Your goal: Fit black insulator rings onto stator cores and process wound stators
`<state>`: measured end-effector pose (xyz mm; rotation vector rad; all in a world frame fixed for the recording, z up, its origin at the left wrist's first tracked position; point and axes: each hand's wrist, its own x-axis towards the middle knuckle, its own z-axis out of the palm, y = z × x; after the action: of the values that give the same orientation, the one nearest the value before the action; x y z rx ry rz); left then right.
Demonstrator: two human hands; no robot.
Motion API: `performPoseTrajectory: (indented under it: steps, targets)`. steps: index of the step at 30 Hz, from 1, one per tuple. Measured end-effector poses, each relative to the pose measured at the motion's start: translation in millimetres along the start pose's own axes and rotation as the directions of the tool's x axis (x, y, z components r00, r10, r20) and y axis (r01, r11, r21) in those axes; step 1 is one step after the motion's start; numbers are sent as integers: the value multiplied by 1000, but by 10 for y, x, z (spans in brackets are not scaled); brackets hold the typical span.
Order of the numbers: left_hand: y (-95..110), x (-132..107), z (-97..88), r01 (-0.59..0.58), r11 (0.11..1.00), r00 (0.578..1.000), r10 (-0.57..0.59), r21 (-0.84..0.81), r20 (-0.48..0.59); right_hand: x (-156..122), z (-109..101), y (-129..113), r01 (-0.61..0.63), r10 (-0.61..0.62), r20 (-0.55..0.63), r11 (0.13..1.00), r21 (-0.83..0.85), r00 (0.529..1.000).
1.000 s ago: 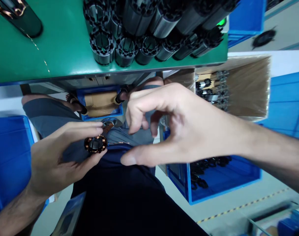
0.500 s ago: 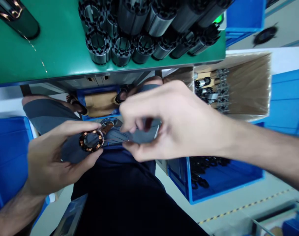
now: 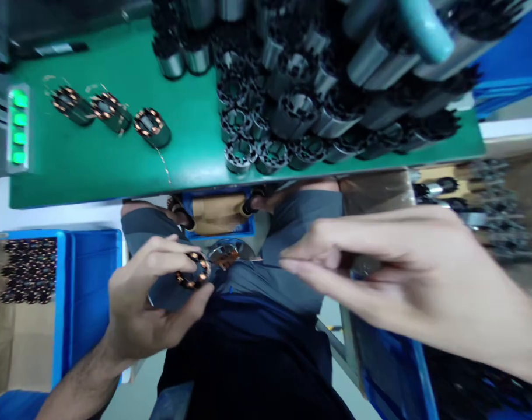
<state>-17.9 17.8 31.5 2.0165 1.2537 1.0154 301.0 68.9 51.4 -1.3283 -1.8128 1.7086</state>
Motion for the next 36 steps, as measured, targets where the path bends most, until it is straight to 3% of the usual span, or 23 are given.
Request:
performPoseTrajectory:
  steps: [3, 5, 8, 10, 12, 14, 17, 19, 21, 24, 27, 29, 31, 33, 36]
  targets:
    - [-226, 170, -283, 49, 963, 988, -8, 265, -154, 112, 145, 31, 55, -55, 2, 997, -58, 998]
    - [-455, 320, -420, 69, 903, 965, 47, 424, -257, 105, 262, 86, 68, -66, 20, 993, -94, 998]
    - [-813, 518, -546, 61, 833, 946, 128, 550, -298, 46, 384, 228, 77, -61, 111, 987, -140, 992]
    - [-1011, 612, -642, 84, 839, 926, 134, 537, -354, 6, 435, 345, 81, -49, 196, 984, -159, 979]
    - [-1186, 705, -774, 152, 861, 876, 111, 486, -470, -22, 475, 451, 72, -33, 228, 983, -166, 973]
    - [-1367, 839, -924, 245, 887, 840, 8, 392, -542, -26, 506, 514, 65, -26, 224, 983, -169, 974]
    - [-1636, 1122, -1123, 368, 903, 846, -227, 220, -483, 16, 535, 489, 111, -64, 242, 977, -184, 968]
    - [-1724, 1283, -1221, 410, 903, 837, -316, 129, -448, 56, 547, 397, 173, -127, 233, 966, -190, 964]
    - [-1649, 1323, -1255, 407, 913, 815, -347, 32, -465, 88, 558, 271, 238, -207, 172, 953, -189, 963]
    - [-1194, 1064, -1087, 277, 961, 815, -247, -21, -524, 114, 584, 66, 275, -284, -58, 953, -128, 957]
    - [-538, 572, -706, 81, 996, 904, -53, 49, -425, 169, 643, -127, 256, -203, -264, 949, 182, 943]
    - [-177, 289, -460, 21, 1000, 961, -15, 19, -275, 245, 697, -218, 217, -132, -216, 870, 443, 967]
    - [22, 98, -290, -40, 999, 985, 44, 26, -166, 328, 746, -261, 123, -83, -95, 796, 593, 992]
    - [70, -28, -215, -63, 996, 992, 70, 62, -108, 385, 776, -261, 43, -43, -15, 753, 657, 999]
    - [32, -154, -240, -17, 993, 1000, 18, 121, -10, 400, 772, -219, 11, -36, 18, 664, 747, 999]
